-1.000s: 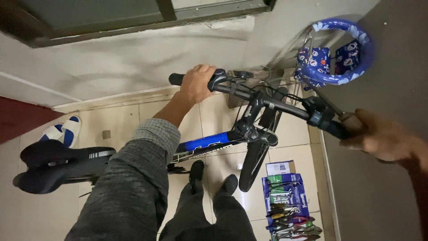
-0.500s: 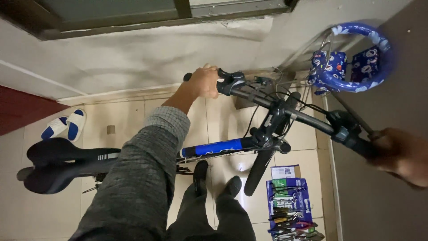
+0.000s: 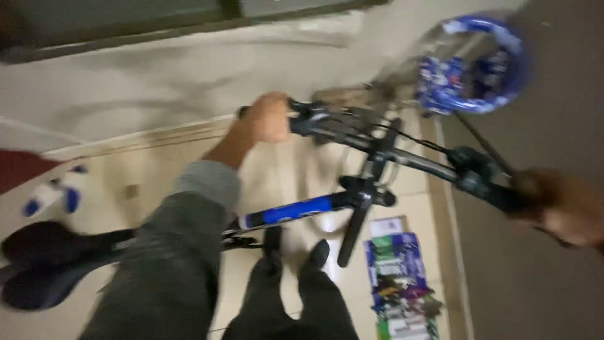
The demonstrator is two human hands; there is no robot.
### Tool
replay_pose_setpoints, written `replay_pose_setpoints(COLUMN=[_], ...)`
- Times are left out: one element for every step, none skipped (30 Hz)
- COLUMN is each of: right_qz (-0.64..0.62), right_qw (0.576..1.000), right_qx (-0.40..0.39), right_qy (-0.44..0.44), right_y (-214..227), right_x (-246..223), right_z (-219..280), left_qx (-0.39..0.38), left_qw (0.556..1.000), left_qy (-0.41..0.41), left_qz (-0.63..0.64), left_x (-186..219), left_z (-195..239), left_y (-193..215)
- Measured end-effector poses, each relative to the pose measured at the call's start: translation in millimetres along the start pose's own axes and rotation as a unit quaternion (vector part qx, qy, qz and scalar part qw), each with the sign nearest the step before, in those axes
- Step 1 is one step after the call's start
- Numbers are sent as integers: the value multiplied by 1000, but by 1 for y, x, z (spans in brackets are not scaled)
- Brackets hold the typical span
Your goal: The person uses a screwdriver to tighten bolts on the handlebar stem of a bicycle. They then reposition the bicycle upright and continue to tighten the handlebar stem bolts with the screwdriver.
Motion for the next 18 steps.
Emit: replay_pose_setpoints(right_qz=[11,16,20,18,1,-15,-16,-14,-12,-12,-16,-20,-20,-16,-12,-13,-12,-12], right_qw=[1000,1000,1000,999,999,997,997,996,996,995,994,992,992,994,996,996,994,991], right_qx=[-7,-14,-22,-19,-35,-50,-48,-52,-56,-54,-70,-86,-85,-68,-52,-52,-44,-35], right_qy=[-7,-9,-11,-21,-37,-50,-57,-66,-76,-81,-88,-92,-96,-85,-74,-76,-100,-126], right_y=[-5,-13,-18,-17,-19,-20,-20,-20,-20,-21,-24,-28,-29,-28,-27,-23,-18,-13], right_x=[-20,-45,-74,-71,-70,-70,-69,-69,-69,-66,-62,-61,-56,-54,-52,-60,-64,-67], right_z=[13,26,43,45,48,50,52,54,55,53,52,50,49,46,42,46,51,57], left_qx=[-9,35,81,78,11,-55,-57,-61,-64,-66,-72,-78,-78,-83,-87,-89,-88,-88], left_qw=[1000,988,948,949,955,952,953,952,950,951,954,956,956,953,949,949,948,945], left_qy=[-11,-57,-103,-112,-47,20,13,12,12,6,17,30,27,42,58,57,31,4], left_qz=[13,-141,-289,-284,-292,-300,-297,-300,-304,-302,-292,-283,-281,-289,-296,-296,-306,-314], left_x=[33,64,96,115,117,118,118,116,115,117,116,114,121,122,124,121,123,125], left_z=[4,9,16,15,14,18,18,18,18,17,17,19,19,20,22,22,21,20], left_y=[4,26,49,54,52,53,51,51,51,50,50,51,51,53,54,54,53,49])
Point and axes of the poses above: each hand's wrist, its own z-axis away from the middle knuckle, its own y-axis out of the back of the hand, x = y × z, the point moved 9 cm from there along -z, towards the middle knuckle, and after that the axes turned 11 degrees about x, right-handed, at the moved point
